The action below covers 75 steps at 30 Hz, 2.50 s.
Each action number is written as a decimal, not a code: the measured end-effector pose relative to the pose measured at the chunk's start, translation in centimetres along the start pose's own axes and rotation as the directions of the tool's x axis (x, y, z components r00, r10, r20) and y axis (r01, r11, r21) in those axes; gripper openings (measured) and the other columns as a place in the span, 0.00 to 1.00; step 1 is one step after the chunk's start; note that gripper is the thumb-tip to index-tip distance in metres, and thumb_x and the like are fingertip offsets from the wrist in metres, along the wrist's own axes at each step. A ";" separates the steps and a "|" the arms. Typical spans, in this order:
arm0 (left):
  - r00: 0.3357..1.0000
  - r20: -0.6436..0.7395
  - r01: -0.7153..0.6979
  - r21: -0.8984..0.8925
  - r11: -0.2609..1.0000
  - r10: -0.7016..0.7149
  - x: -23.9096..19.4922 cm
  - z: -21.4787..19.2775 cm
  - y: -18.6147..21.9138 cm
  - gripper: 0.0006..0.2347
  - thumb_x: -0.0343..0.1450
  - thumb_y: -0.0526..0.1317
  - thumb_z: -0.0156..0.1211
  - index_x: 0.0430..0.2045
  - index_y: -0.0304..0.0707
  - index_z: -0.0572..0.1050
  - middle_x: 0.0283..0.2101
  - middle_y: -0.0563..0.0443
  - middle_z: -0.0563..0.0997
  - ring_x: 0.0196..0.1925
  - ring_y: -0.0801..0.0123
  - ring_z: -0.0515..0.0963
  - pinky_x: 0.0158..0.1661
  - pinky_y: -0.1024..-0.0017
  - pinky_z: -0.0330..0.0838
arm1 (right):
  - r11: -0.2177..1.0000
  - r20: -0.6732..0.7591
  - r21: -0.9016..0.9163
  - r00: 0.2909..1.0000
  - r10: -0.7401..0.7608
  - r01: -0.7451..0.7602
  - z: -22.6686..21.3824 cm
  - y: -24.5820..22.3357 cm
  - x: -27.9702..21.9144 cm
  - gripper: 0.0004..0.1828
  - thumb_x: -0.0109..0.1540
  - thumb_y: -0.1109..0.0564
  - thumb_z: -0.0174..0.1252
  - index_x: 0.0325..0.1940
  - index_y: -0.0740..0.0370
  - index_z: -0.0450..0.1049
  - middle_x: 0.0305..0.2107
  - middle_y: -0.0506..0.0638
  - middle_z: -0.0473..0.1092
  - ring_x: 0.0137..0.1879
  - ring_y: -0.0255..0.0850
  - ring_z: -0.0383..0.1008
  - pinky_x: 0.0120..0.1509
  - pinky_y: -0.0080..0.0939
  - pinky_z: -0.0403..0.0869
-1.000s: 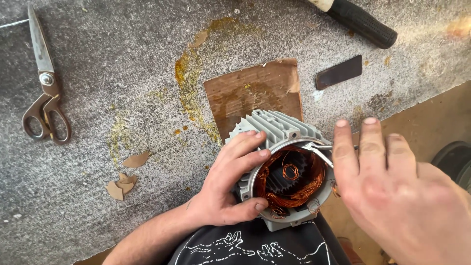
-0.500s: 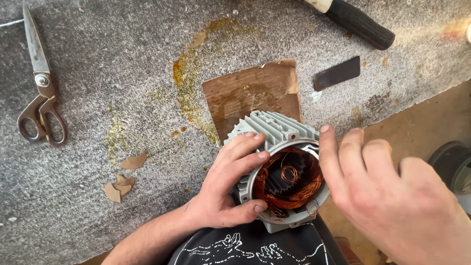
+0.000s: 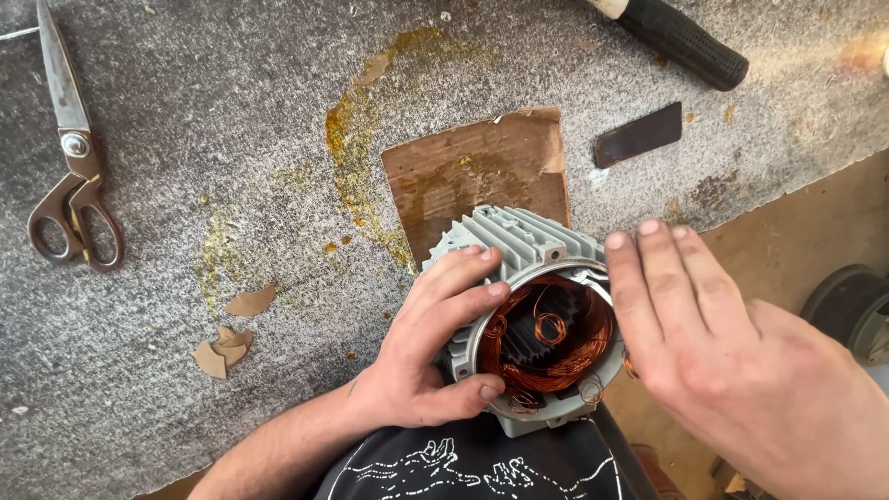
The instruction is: The recorder is winding copper coils and using tools like pliers and scrapers to repair or assemble an electric motor stator.
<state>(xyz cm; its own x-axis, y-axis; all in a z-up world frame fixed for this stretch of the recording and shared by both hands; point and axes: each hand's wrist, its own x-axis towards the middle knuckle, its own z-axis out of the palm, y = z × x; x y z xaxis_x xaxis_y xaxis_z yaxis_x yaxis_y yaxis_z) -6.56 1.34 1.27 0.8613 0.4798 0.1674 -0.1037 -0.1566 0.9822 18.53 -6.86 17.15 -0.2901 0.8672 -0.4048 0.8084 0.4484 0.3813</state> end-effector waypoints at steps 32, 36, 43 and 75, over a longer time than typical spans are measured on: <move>1.000 -0.015 0.011 -0.018 1.000 -0.012 -0.3 0.2 0.1 0.32 0.72 0.50 0.66 0.70 0.37 0.64 0.77 0.36 0.62 0.79 0.45 0.60 0.78 0.51 0.53 | 0.995 0.158 0.091 0.987 0.015 -0.029 -0.2 -0.6 -0.2 0.39 0.56 0.50 0.52 0.70 0.69 0.71 0.33 0.46 0.65 0.41 0.38 0.66 0.40 0.31 0.69; 1.000 -0.012 0.013 -0.004 1.000 -0.013 -0.3 0.1 0.0 0.32 0.72 0.51 0.66 0.70 0.38 0.64 0.77 0.37 0.62 0.80 0.45 0.60 0.78 0.51 0.52 | 0.986 0.145 0.150 0.988 0.047 -0.069 0.4 -0.5 -1.0 0.37 0.58 0.49 0.53 0.70 0.67 0.71 0.35 0.46 0.67 0.41 0.38 0.67 0.42 0.31 0.71; 1.000 -0.009 0.011 0.000 1.000 -0.011 -0.3 0.1 0.0 0.32 0.72 0.51 0.66 0.70 0.37 0.64 0.77 0.36 0.62 0.80 0.45 0.60 0.78 0.50 0.52 | 0.816 0.108 0.467 0.938 0.330 -0.341 2.8 -2.2 -2.9 0.32 0.56 0.59 0.60 0.67 0.59 0.74 0.38 0.46 0.71 0.45 0.40 0.72 0.43 0.36 0.74; 0.808 0.544 -0.588 0.722 0.364 0.227 13.6 -0.4 8.3 0.09 0.67 0.39 0.62 0.39 0.46 0.80 0.43 0.59 0.80 0.45 0.69 0.80 0.56 0.62 0.75 | 0.038 -0.014 0.999 0.626 0.780 -0.025 19.0 -8.8 -3.6 0.14 0.68 0.61 0.61 0.58 0.65 0.75 0.40 0.55 0.76 0.44 0.45 0.79 0.51 0.41 0.76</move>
<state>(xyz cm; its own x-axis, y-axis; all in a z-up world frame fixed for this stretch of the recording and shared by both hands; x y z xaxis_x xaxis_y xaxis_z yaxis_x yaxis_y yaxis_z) 4.09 6.92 11.76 0.9428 -0.1174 0.3120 -0.1852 -0.9627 0.1974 22.21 -18.08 -0.55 0.4415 0.8955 0.0551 0.5497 -0.2214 -0.8055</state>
